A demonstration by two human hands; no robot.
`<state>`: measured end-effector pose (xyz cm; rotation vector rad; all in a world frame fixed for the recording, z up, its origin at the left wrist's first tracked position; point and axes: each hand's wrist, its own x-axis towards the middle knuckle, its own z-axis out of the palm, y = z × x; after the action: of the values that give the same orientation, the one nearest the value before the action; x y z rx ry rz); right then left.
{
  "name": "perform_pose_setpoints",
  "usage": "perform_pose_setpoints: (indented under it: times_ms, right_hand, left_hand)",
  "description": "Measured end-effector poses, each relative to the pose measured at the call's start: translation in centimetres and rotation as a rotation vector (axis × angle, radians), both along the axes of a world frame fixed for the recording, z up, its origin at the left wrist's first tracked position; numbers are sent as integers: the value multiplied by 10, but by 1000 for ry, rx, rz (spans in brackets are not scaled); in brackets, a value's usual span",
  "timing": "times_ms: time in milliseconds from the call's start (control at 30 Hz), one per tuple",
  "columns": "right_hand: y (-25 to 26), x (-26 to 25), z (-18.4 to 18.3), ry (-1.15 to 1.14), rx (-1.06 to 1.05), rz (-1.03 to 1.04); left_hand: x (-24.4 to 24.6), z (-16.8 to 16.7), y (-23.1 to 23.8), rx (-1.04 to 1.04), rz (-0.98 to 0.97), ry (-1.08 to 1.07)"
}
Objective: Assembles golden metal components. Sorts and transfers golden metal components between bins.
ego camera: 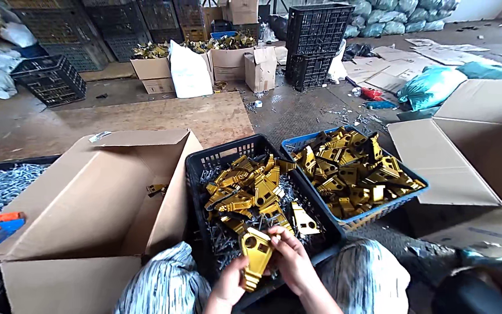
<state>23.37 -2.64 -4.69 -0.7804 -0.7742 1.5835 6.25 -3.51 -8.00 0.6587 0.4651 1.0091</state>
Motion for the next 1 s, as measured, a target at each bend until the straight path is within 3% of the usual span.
perform_pose_setpoints:
  times_ms: [67, 133, 200, 300, 500, 733, 1000]
  right_hand:
    - [1, 1, -4, -74, 125, -41]
    - [3, 1, -6, -195, 258, -68]
    - [1, -2, -6, -229, 282, -81]
    - [-1, -9, -10, -237, 271, -92]
    - [-4, -23, -12, -291, 242, -148]
    - [-10, -29, -11, -211, 231, -171]
    - [-10, -27, -13, -197, 285, -150]
  left_hand:
    - [1, 7, 2, -37, 140, 135]
    - [5, 14, 3, -10, 298, 482]
    - [8, 12, 9, 88, 433, 596]
    - [8, 5, 16, 221, 453, 415]
    - [20, 2, 13, 205, 545, 271]
    - [28, -4, 12, 410, 688, 392]
    - [36, -3, 9, 385, 741, 371]
